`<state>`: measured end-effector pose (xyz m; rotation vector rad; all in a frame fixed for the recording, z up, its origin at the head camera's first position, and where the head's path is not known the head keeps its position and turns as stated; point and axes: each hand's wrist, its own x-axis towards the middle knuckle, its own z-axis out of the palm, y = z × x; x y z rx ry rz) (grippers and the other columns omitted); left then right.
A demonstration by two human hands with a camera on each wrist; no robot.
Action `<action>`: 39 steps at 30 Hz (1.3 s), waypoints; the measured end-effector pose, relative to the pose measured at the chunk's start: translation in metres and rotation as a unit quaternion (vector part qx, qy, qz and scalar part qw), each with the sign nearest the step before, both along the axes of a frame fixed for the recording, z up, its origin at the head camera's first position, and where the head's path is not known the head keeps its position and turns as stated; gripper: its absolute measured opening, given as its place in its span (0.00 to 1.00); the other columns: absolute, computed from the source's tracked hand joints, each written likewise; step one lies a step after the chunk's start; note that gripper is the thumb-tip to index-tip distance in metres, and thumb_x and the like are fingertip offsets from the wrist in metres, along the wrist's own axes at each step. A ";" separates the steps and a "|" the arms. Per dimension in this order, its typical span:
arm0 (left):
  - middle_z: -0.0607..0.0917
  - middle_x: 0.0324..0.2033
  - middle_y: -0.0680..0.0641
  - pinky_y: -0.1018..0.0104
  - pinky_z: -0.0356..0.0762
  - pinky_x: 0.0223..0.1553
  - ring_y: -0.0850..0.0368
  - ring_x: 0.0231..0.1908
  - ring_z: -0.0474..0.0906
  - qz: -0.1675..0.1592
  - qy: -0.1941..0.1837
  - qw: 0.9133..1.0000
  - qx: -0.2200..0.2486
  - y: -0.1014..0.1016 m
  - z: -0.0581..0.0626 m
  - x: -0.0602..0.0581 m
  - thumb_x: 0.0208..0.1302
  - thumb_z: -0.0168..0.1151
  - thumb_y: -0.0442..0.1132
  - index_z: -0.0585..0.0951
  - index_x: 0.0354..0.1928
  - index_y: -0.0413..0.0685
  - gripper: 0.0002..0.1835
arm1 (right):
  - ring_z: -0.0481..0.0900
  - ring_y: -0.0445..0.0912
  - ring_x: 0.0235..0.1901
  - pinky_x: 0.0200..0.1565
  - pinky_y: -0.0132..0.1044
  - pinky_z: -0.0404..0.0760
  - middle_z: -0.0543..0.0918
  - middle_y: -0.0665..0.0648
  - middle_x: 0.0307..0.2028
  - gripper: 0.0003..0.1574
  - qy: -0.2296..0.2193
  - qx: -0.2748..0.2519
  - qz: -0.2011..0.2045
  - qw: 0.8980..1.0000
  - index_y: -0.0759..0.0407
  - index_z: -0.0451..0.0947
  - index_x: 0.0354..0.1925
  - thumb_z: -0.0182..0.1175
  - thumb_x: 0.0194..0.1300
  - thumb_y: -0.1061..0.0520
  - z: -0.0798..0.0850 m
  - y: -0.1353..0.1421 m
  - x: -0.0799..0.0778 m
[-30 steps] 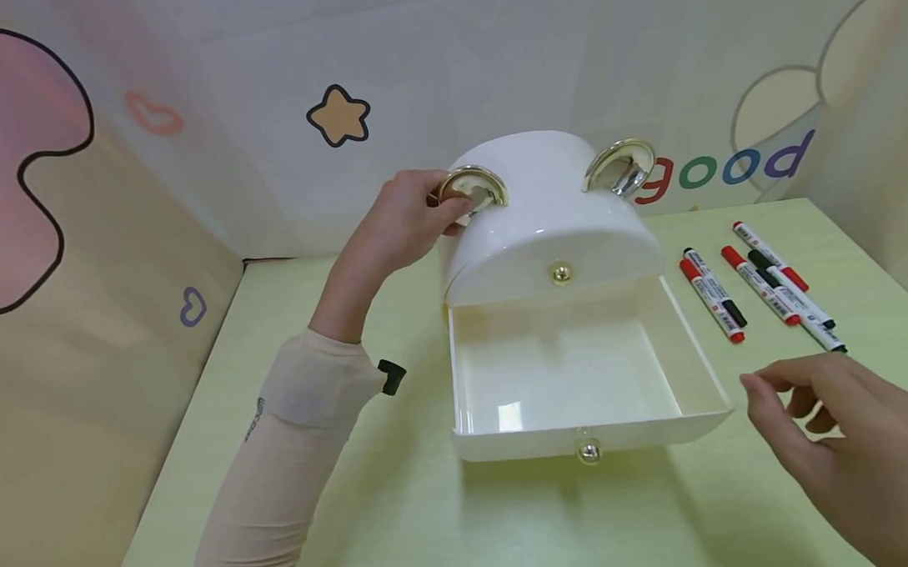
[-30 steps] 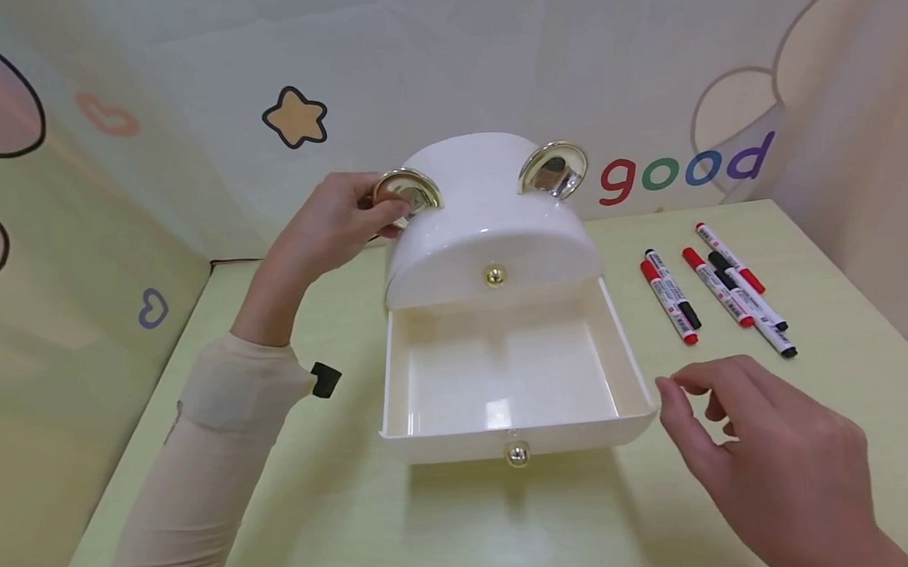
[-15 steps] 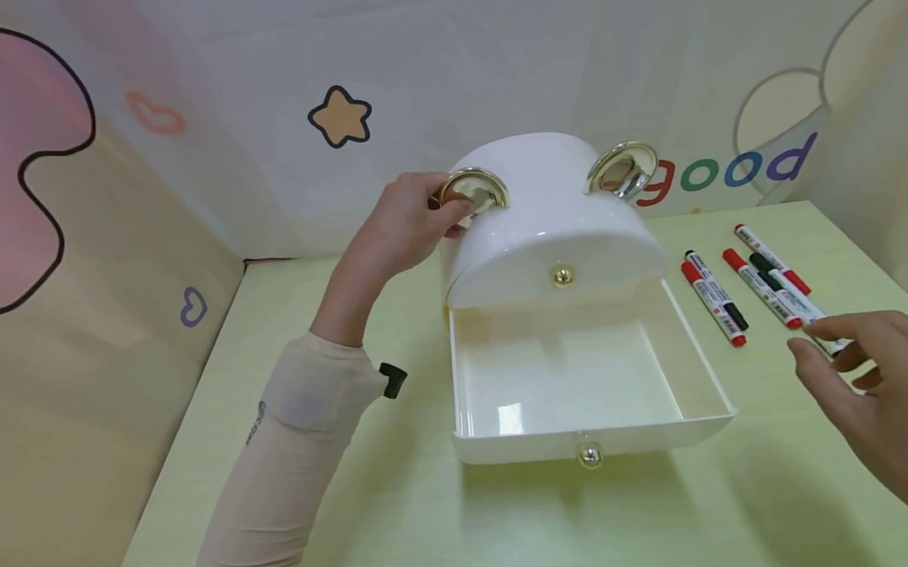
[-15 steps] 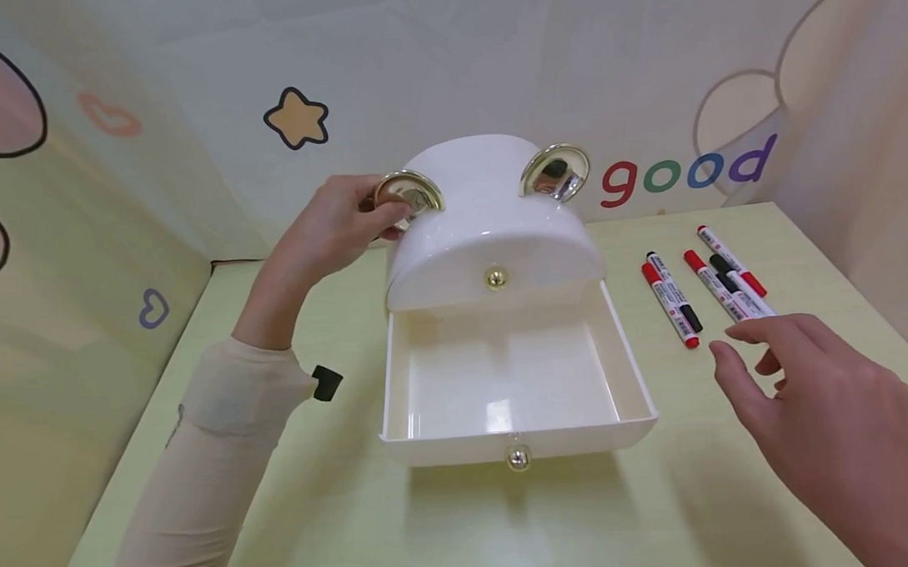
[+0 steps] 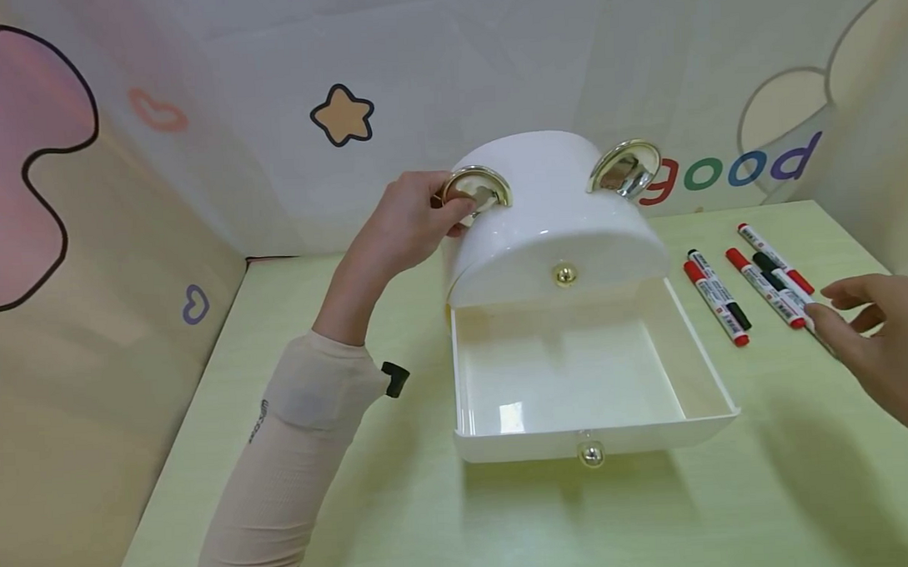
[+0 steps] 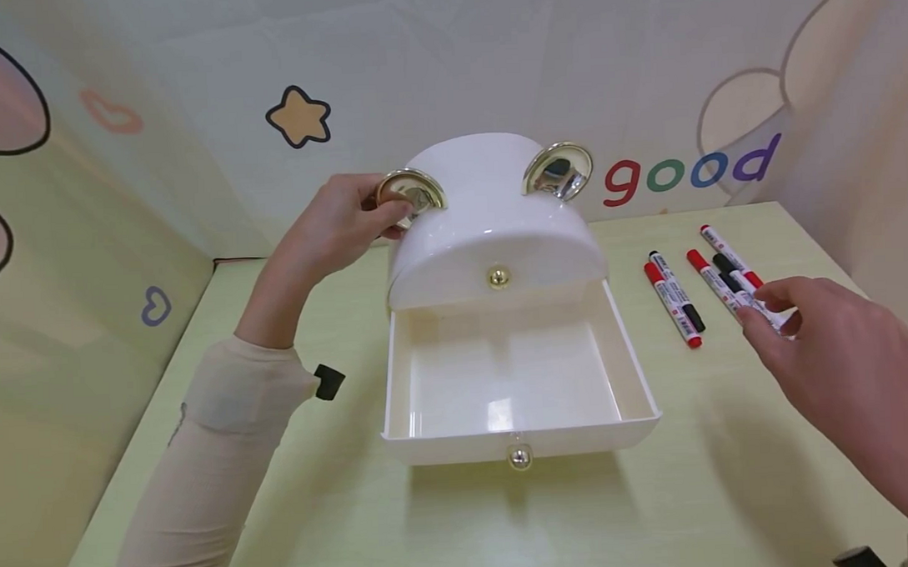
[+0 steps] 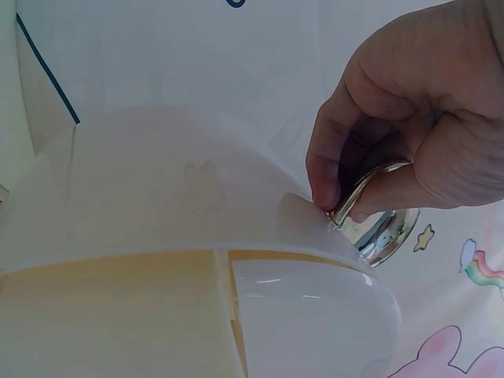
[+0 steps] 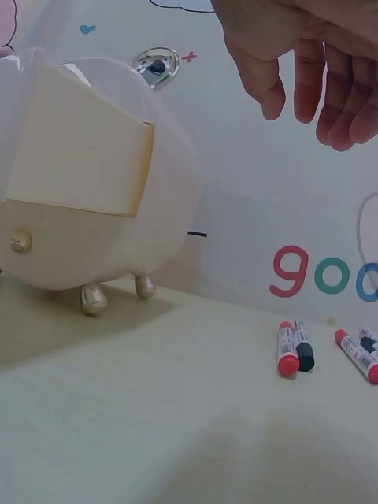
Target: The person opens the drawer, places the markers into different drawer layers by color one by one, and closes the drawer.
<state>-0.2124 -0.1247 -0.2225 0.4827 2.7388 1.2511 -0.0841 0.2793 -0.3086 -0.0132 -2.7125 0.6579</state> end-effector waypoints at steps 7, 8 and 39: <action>0.85 0.40 0.43 0.67 0.71 0.36 0.54 0.42 0.86 0.002 0.002 1.000 -0.002 0.000 0.000 0.000 0.78 0.59 0.37 0.80 0.37 0.41 0.09 | 0.73 0.65 0.32 0.19 0.30 0.66 0.76 0.81 0.40 0.15 -0.016 0.010 -0.014 1.000 0.83 0.74 0.47 0.61 0.70 0.68 -0.008 0.012 -0.014; 0.85 0.40 0.43 0.67 0.71 0.36 0.54 0.42 0.86 0.002 0.002 1.000 -0.003 0.000 -0.001 0.000 0.78 0.59 0.37 0.80 0.37 0.41 0.09 | 0.74 0.65 0.32 0.19 0.32 0.67 0.77 0.81 0.40 0.16 -0.020 0.014 -0.018 1.000 0.82 0.74 0.47 0.61 0.69 0.67 -0.008 0.012 -0.015; 0.85 0.40 0.42 0.67 0.71 0.34 0.53 0.42 0.86 0.001 0.010 1.000 0.005 -0.001 -0.002 0.001 0.78 0.58 0.37 0.79 0.37 0.40 0.09 | 0.75 0.62 0.32 0.24 0.44 0.73 0.81 0.77 0.40 0.23 -0.173 0.062 0.026 0.983 0.81 0.77 0.50 0.61 0.70 0.59 -0.051 0.040 -0.103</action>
